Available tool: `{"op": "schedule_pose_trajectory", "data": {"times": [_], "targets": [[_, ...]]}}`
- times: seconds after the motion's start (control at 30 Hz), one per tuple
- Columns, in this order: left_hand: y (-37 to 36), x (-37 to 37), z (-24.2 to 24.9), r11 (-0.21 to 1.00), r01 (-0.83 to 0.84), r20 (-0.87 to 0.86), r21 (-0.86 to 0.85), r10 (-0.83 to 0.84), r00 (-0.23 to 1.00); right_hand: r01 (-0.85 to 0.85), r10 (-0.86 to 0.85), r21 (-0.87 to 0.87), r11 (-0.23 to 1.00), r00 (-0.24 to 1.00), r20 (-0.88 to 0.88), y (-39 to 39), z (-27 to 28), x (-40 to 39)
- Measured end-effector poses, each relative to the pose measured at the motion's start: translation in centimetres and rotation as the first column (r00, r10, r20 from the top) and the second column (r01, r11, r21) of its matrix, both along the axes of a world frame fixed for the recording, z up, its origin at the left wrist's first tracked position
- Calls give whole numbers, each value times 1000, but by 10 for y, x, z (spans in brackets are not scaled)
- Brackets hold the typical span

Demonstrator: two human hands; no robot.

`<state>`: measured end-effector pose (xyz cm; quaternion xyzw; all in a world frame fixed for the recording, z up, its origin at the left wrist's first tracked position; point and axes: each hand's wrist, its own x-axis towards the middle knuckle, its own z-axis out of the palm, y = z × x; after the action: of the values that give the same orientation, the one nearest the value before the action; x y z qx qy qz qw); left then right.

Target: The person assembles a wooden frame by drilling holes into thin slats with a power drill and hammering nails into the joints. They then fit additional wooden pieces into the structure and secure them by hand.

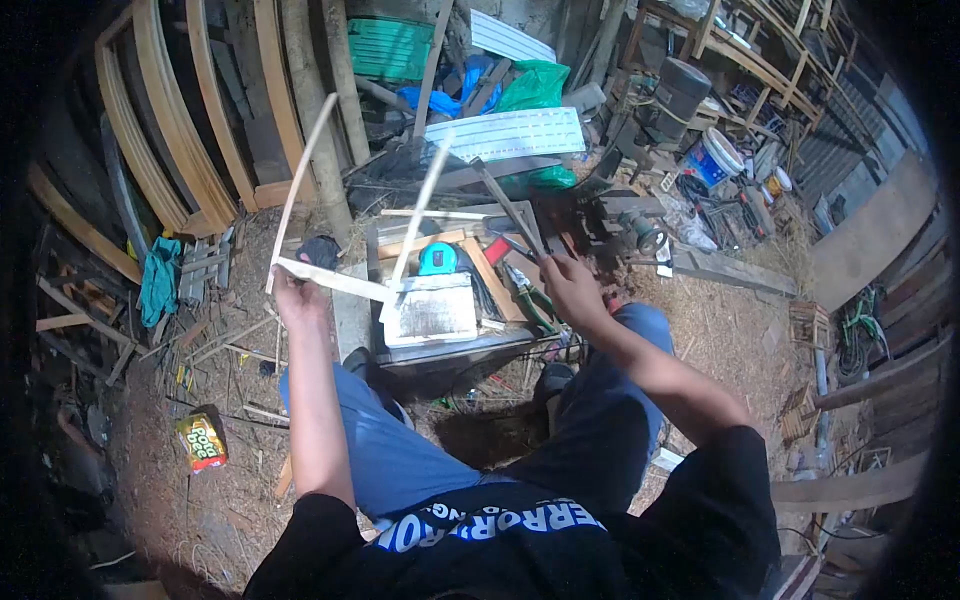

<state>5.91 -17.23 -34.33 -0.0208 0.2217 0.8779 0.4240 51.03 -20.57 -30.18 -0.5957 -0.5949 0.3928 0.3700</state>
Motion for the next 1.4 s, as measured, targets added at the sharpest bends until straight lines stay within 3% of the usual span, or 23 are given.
{"op": "schedule_pose_trajectory", "data": {"times": [0.03, 0.17, 0.3, 0.4, 0.43, 0.53, 0.67, 0.77, 0.83, 0.87, 0.9, 1.0, 1.03, 1.13, 1.17, 1.2, 1.23, 1.27, 1.37, 1.4], "targets": [[0, -1, 0, 1000, -11, 11, -28, 11, 1000, 26, -29, 51, 998, 997, 72, 5, -7, -6], [0, -2, 3, 993, -40, 54, -110, 46, 997, 92, -100, 131, 987, 993, 57, 25, -46, -29], [9, -7, -11, 990, -51, 7, -132, 53, 999, 120, -120, 20, 993, 940, 319, 43, -68, -52], [10, 5, -4, 991, -7, 51, -132, 13, 999, -62, -22, 132, 989, 830, 557, 46, -76, -59], [10, 10, -1, 989, 0, 43, -148, 6, 999, -104, -21, 197, 975, 837, 547, 43, -76, -63], [15, 15, -9, 992, 125, 64, 13, -126, 990, -80, 75, -3, 997, 916, 393, 52, -96, -67], [22, 42, -11, 982, 188, 84, 24, -189, 978, -133, 117, 5, 991, 886, 449, 52, -95, -63], [24, 61, -13, 972, 235, 112, 26, -237, 965, -220, -104, 497, 839, 832, 545, 40, -85, -67], [31, 63, -23, 969, 247, 124, 21, -248, 961, -241, 178, 280, 929, 956, 233, 33, -64, -74], [33, 67, -22, 969, 247, 133, 15, -247, 960, -283, 281, 171, 944, 959, 38, 30, -51, -79], [35, 72, -22, 969, 248, 142, 10, -246, 959, -312, 340, 173, 934, 926, -165, 24, -45, -83], [38, 77, -28, 960, 275, 185, 48, -280, 942, -404, 384, 36, 914, 835, -393, 24, -52, -91], [38, 82, -27, 961, 274, 168, 43, -278, 946, -395, 384, 83, 915, 789, -479, 19, -36, -96], [26, 105, -5, 944, 321, 40, 71, -324, 945, -280, 244, 22, 960, 793, -557, 33, -45, -94], [22, 108, -3, 936, 344, -11, 80, -344, 939, -217, 260, 145, 966, 842, -473, 41, -39, -92], [19, 111, -1, 926, 368, -61, 90, -363, 930, -188, 221, 122, 975, 894, -390, 47, -33, -82], [15, 116, 1, 918, 387, -161, 88, -370, 915, -169, 210, 129, 977, 859, -467, 54, -30, -76], [10, 122, 11, 888, 445, -202, 118, -417, 886, -150, 199, 134, 980, 818, -540, 60, -24, -70], [-8, 125, 33, 758, 620, -332, 204, -542, 772, -128, 165, 107, 986, 837, -521, 70, -8, -44], [-9, 118, 35, 748, 645, -411, 155, -545, 730, -116, 164, 124, 985, 831, -532, 72, -8, -37]]}}
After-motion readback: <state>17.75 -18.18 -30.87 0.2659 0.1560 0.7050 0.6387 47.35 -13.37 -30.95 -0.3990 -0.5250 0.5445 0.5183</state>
